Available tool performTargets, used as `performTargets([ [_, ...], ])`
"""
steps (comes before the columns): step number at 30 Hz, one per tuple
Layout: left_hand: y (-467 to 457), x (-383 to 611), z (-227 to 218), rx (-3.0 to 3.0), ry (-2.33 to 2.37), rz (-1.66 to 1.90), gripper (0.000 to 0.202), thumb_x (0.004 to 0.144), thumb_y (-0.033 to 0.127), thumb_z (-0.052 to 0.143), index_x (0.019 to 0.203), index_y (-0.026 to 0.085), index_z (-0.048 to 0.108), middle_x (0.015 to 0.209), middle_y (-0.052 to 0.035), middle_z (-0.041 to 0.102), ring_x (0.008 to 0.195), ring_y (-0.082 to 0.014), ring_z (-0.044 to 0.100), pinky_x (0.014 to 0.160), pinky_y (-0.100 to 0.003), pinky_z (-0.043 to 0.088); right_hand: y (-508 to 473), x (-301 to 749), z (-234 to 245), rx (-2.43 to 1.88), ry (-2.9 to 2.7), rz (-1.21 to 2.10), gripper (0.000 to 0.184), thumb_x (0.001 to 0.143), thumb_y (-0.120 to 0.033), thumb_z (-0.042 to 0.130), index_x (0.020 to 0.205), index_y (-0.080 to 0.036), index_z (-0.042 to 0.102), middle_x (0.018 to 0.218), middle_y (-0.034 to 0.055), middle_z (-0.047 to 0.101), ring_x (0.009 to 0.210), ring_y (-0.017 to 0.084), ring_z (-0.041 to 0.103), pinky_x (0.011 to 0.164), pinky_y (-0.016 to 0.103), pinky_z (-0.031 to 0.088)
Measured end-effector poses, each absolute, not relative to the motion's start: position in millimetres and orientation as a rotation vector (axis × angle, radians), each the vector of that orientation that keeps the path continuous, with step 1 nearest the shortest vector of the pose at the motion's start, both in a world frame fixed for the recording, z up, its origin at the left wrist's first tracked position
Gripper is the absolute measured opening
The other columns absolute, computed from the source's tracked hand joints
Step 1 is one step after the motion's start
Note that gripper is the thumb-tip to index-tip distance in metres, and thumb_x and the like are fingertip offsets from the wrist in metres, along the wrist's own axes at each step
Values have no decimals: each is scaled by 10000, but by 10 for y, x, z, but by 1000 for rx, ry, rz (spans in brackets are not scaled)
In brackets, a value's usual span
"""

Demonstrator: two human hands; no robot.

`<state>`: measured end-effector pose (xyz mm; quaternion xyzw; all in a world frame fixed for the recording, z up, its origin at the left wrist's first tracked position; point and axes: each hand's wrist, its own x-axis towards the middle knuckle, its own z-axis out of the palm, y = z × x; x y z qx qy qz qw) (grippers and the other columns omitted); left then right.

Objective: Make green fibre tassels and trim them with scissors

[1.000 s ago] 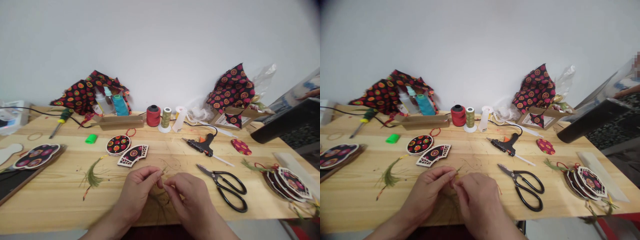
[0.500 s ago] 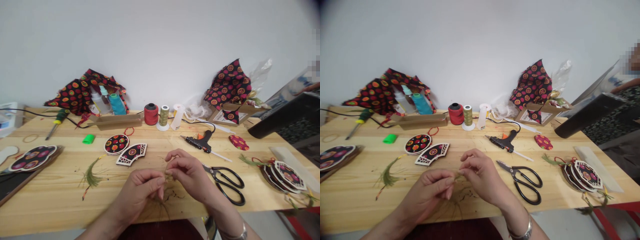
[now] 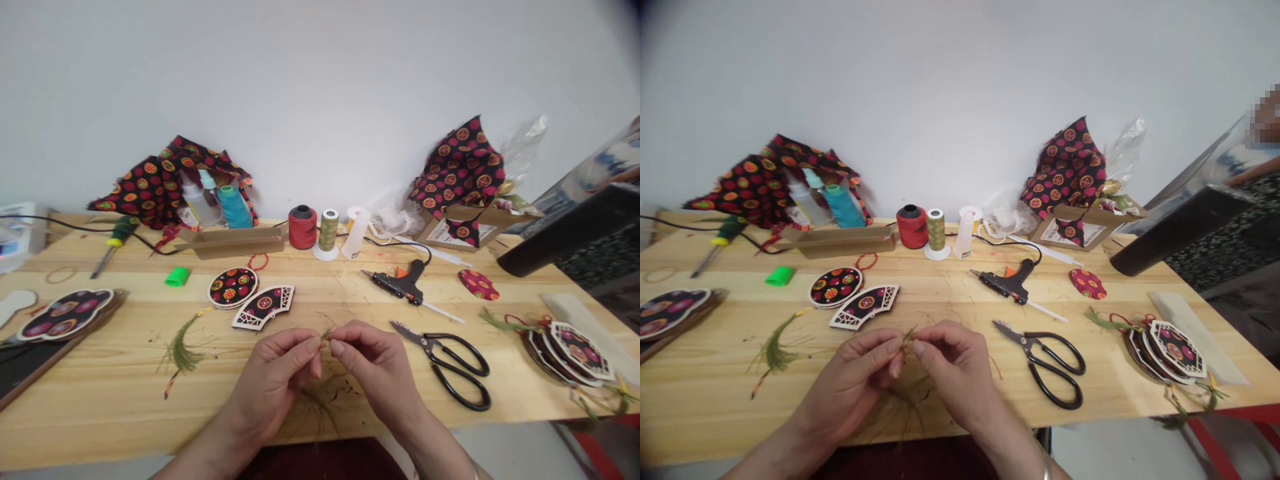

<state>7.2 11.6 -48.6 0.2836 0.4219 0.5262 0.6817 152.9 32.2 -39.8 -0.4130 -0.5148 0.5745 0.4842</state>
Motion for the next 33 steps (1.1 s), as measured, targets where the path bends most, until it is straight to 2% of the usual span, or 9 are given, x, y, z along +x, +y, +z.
performTargets([
  [9, 91, 87, -501, 642, 901, 1111, 125, 719, 272, 709, 659, 164, 727, 458, 21, 585, 436, -64, 363, 449, -203, 239, 346, 1518, -436, -1060, -1263, 1429, 52, 706, -164, 663, 669, -181, 696, 614, -12, 647, 593, 108, 563, 585, 214, 458],
  [16, 89, 78, -513, 613, 888, 1077, 131, 727, 257, 702, 651, 152, 716, 446, 23, 563, 435, -67, 364, 444, -207, 234, 382, 1557, -401, -1008, -1472, 1199, 88, 706, -130, 654, 680, -186, 717, 663, 21, 640, 627, 130, 581, 575, 232, 469],
  [24, 113, 83, -521, 563, 916, 1138, 154, 733, 261, 695, 621, 156, 686, 464, 36, 543, 440, -60, 342, 432, -193, 229, 322, 1516, -423, -1044, -1252, 1428, 39, 674, -157, 685, 694, -187, 700, 645, 3, 683, 585, 115, 609, 577, 216, 504],
  [30, 101, 84, -528, 548, 917, 1164, 161, 741, 265, 691, 621, 158, 680, 469, 43, 537, 438, -54, 307, 437, -189, 225, 316, 1515, -401, -1019, -1295, 1336, 44, 703, -183, 677, 710, -187, 720, 665, 15, 670, 624, 127, 594, 593, 233, 486],
  [33, 88, 83, -525, 555, 900, 1142, 151, 737, 264, 694, 628, 159, 685, 465, 40, 543, 441, -57, 325, 438, -193, 217, 326, 1511, -418, -1075, -1279, 1345, 34, 703, -195, 676, 693, -185, 707, 617, -4, 631, 576, 114, 548, 556, 228, 459],
])
